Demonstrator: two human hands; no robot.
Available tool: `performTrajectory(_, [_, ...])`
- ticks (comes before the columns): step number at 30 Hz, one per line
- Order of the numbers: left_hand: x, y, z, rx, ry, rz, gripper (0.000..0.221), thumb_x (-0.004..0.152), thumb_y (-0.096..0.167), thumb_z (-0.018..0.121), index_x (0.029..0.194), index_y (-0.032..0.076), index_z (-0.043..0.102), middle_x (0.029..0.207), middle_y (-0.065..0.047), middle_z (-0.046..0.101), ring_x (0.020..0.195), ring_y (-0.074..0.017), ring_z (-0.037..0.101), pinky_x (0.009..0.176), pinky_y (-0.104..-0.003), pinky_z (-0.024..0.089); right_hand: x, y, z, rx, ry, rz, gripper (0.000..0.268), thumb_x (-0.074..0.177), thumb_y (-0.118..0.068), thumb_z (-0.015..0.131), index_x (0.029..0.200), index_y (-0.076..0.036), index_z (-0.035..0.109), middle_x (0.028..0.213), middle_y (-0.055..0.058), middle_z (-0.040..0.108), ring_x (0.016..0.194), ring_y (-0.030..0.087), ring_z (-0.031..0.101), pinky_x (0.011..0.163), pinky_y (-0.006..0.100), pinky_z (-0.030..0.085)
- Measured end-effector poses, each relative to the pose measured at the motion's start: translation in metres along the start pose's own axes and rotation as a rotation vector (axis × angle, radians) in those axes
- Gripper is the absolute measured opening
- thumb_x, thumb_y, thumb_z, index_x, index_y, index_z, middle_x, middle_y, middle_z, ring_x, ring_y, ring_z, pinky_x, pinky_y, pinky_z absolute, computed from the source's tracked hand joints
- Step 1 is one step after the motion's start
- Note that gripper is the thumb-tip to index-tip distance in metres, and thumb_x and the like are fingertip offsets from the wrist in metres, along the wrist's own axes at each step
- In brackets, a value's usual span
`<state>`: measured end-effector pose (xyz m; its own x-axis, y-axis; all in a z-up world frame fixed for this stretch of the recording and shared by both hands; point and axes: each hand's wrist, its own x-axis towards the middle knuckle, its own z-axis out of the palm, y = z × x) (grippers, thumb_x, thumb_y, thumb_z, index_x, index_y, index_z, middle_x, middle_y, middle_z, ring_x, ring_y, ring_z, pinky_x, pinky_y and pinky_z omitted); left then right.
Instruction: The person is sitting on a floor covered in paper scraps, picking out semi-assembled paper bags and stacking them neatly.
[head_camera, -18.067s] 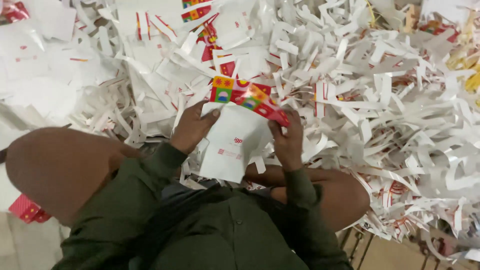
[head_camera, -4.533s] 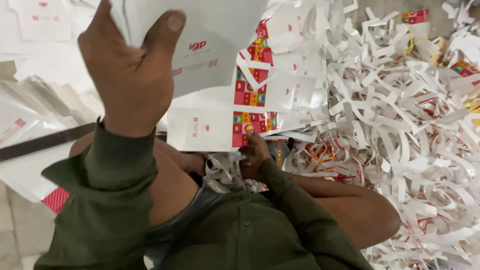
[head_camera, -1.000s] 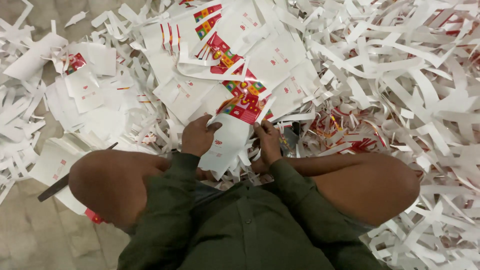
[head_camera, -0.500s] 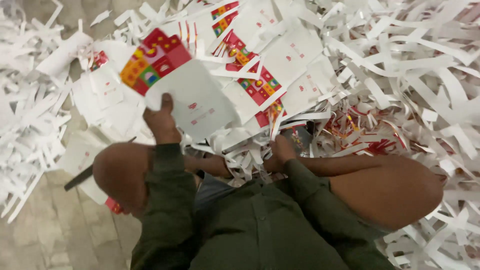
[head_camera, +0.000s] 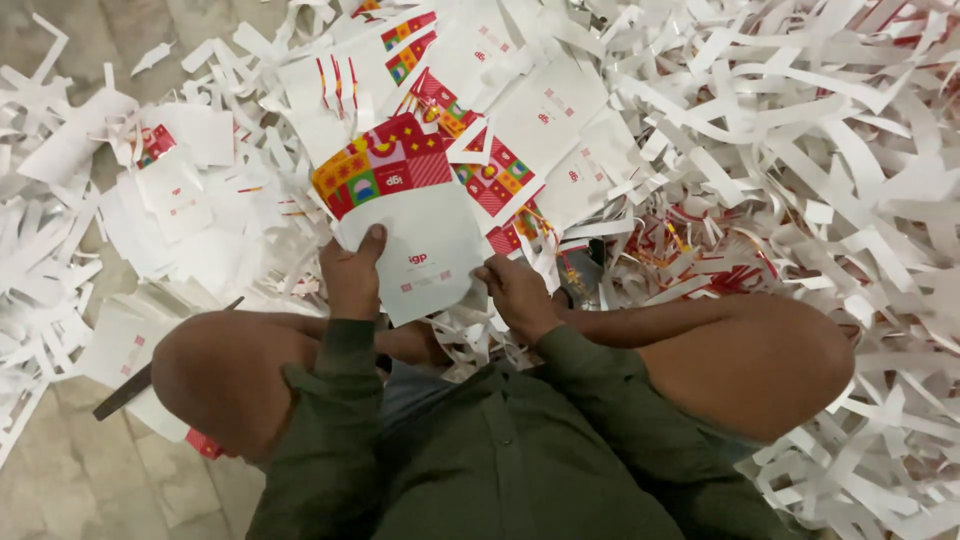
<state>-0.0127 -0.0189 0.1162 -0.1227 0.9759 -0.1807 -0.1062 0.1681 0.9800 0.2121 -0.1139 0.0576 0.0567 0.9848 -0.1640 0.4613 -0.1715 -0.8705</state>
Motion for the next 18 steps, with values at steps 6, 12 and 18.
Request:
performTrajectory(6, [-0.007, 0.009, 0.006, 0.116, 0.007, 0.126, 0.029, 0.097, 0.011, 0.074, 0.121, -0.004, 0.068, 0.110, -0.007, 0.075, 0.096, -0.0163, 0.068, 0.089, -0.031, 0.054, 0.008, 0.044, -0.003, -0.207, 0.177, 0.028, 0.018, 0.100, -0.026, 0.064, 0.099, -0.008, 0.066, 0.087, 0.017, 0.071, 0.085, 0.040, 0.068, 0.069, 0.050, 0.050])
performTrajectory(12, [0.000, 0.058, -0.014, -0.008, 0.133, 0.247, 0.029, 0.099, 0.011, 0.072, 0.123, -0.004, 0.066, 0.113, -0.006, 0.074, 0.100, -0.0153, 0.069, 0.092, -0.031, 0.057, 0.005, 0.001, -0.017, 0.206, 0.123, -0.018, 0.025, 0.101, -0.030, 0.059, 0.105, -0.006, 0.060, 0.088, 0.014, 0.070, 0.082, 0.032, 0.070, 0.070, 0.044, 0.053])
performTrajectory(18, [-0.008, 0.014, -0.001, 0.005, 0.039, 0.093, 0.026, 0.098, 0.009, 0.075, 0.116, -0.007, 0.068, 0.106, -0.007, 0.074, 0.091, -0.0159, 0.066, 0.085, -0.032, 0.055, -0.004, 0.004, 0.020, 0.014, -0.035, -0.061, 0.037, 0.101, -0.040, 0.062, 0.107, -0.004, 0.060, 0.090, 0.018, 0.069, 0.084, 0.036, 0.067, 0.070, 0.046, 0.050])
